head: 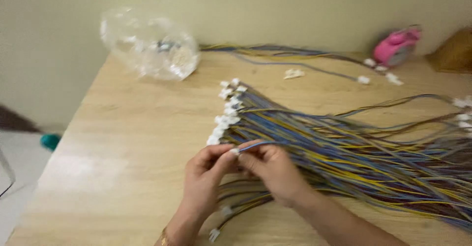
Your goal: Assembling plastic connectors onto multi-colored wire harness bundles.
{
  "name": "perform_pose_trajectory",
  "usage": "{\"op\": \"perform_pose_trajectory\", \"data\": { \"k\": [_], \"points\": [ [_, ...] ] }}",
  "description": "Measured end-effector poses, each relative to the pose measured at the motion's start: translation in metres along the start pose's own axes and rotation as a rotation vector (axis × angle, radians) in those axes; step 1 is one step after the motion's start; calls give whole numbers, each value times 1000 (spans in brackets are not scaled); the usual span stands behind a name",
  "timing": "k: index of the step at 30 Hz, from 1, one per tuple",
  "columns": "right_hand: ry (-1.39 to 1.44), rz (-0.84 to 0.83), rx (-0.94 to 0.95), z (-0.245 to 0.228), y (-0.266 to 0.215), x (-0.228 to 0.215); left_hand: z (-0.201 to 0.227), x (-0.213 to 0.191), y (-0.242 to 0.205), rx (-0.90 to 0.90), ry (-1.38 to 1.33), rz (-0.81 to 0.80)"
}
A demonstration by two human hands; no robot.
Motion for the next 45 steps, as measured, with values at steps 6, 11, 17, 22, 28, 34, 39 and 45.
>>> {"op": "perform_pose_trajectory", "data": {
  "k": [6, 11, 17, 22, 28, 34, 39, 45],
  "points": [
    [-321, -289, 387, -67, -16, -25, -23, -20, 6, -100, -77, 111],
    [-785, 275, 37, -86, 92, -178, -46, -30, 11, -55, -126, 116],
    [-1208, 531, -161, -63, 172, -262, -83, -55, 23, -93, -131, 165],
    [-1416, 488, -134, -57, 195, -264, -93, -64, 22, -158, -75, 152],
    [-1375, 528, -161, -70, 177, -252, -79, -54, 18, -111, -95, 147],
    [-1148, 507, -47, -69, 146, -246, -24, -27, 5, -191, -92, 238],
    [-1071, 487, 32, -67, 125, -240, -20, -18, 9, -88, -159, 103],
    [-936, 488, 46, -63, 113, -231, -13, -15, 9, -38, -155, 86]
  ]
}}
Point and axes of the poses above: each hand's wrist, its own y-axis towards the middle knuckle, its own x-axis out of the palm, z = x × y, the point moved 6 cm from there along y, towards the middle knuckle
